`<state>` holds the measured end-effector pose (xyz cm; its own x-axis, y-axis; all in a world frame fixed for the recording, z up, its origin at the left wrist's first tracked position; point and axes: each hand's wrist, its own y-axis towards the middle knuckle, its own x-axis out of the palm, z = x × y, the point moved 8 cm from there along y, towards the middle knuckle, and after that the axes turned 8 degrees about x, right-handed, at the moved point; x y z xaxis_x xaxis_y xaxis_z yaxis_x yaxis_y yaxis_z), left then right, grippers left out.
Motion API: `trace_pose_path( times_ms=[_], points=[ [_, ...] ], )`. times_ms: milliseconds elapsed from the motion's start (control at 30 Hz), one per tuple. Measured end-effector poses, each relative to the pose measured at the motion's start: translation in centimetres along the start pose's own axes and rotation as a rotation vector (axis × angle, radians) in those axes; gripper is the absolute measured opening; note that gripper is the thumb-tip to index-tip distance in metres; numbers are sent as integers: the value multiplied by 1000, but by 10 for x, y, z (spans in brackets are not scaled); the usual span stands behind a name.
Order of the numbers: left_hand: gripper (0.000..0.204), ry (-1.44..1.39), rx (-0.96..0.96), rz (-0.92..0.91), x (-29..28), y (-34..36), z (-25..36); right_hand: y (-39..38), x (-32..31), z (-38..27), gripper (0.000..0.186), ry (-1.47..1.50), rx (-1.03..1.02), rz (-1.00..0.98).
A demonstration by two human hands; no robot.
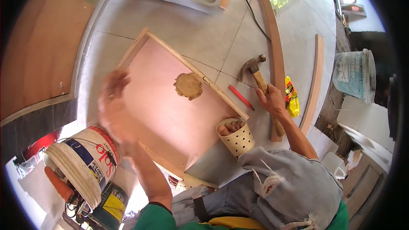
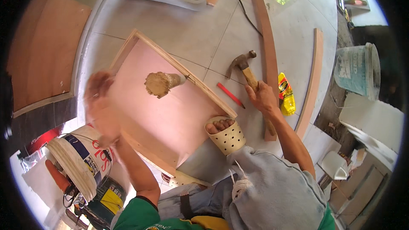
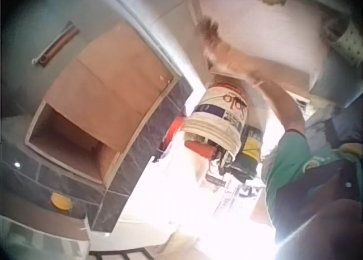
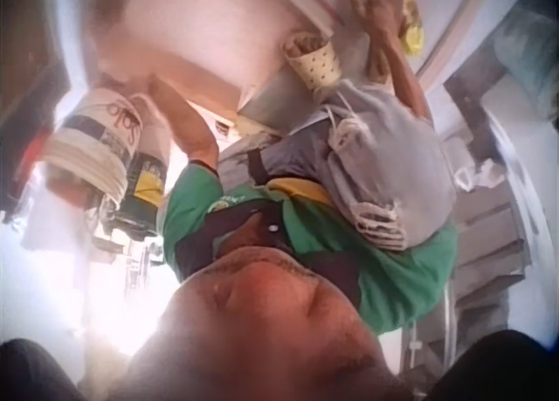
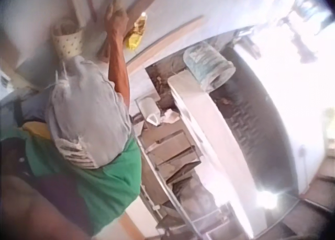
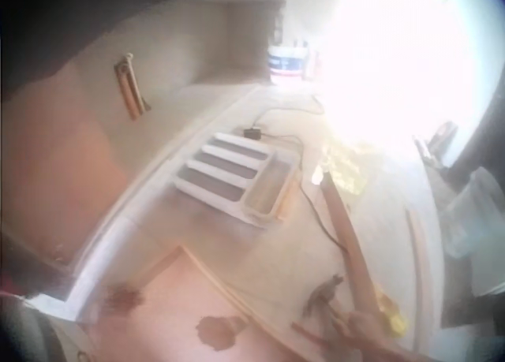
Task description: Using a hammer and chisel to carve and shape wooden components for a box or drawer.
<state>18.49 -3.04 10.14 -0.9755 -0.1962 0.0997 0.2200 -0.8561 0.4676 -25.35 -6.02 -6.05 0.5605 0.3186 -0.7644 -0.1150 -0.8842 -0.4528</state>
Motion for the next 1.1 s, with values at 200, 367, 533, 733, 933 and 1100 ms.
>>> trace_pose_path(
  times_ms=[200, 367, 533, 733, 933, 1100],
  points=[
    [131, 366, -78, -163, 83, -4, -7, 5, -20, -28, 37, 611, 147, -366],
    [140, 341, -65, -82, 82, -15, -12, 12, -79, -65, 38, 1132, 44, -299],
    [139, 385, -96, -26, 70, -20, -10, 46, -95, -64, 38, 1071, 156, -103],
    [142, 500, -240, -110, 77, -43, -32, -32, 10, -133, 35, 506, -556, -474],
    [141, 297, -331, -42, 93, -61, -47, 16, -39, -104, 40, 756, 11, -388],
    [133, 314, -244, -12, 92, -54, -39, 34, -71, -93, 40, 1039, 97, -158]
  ],
)
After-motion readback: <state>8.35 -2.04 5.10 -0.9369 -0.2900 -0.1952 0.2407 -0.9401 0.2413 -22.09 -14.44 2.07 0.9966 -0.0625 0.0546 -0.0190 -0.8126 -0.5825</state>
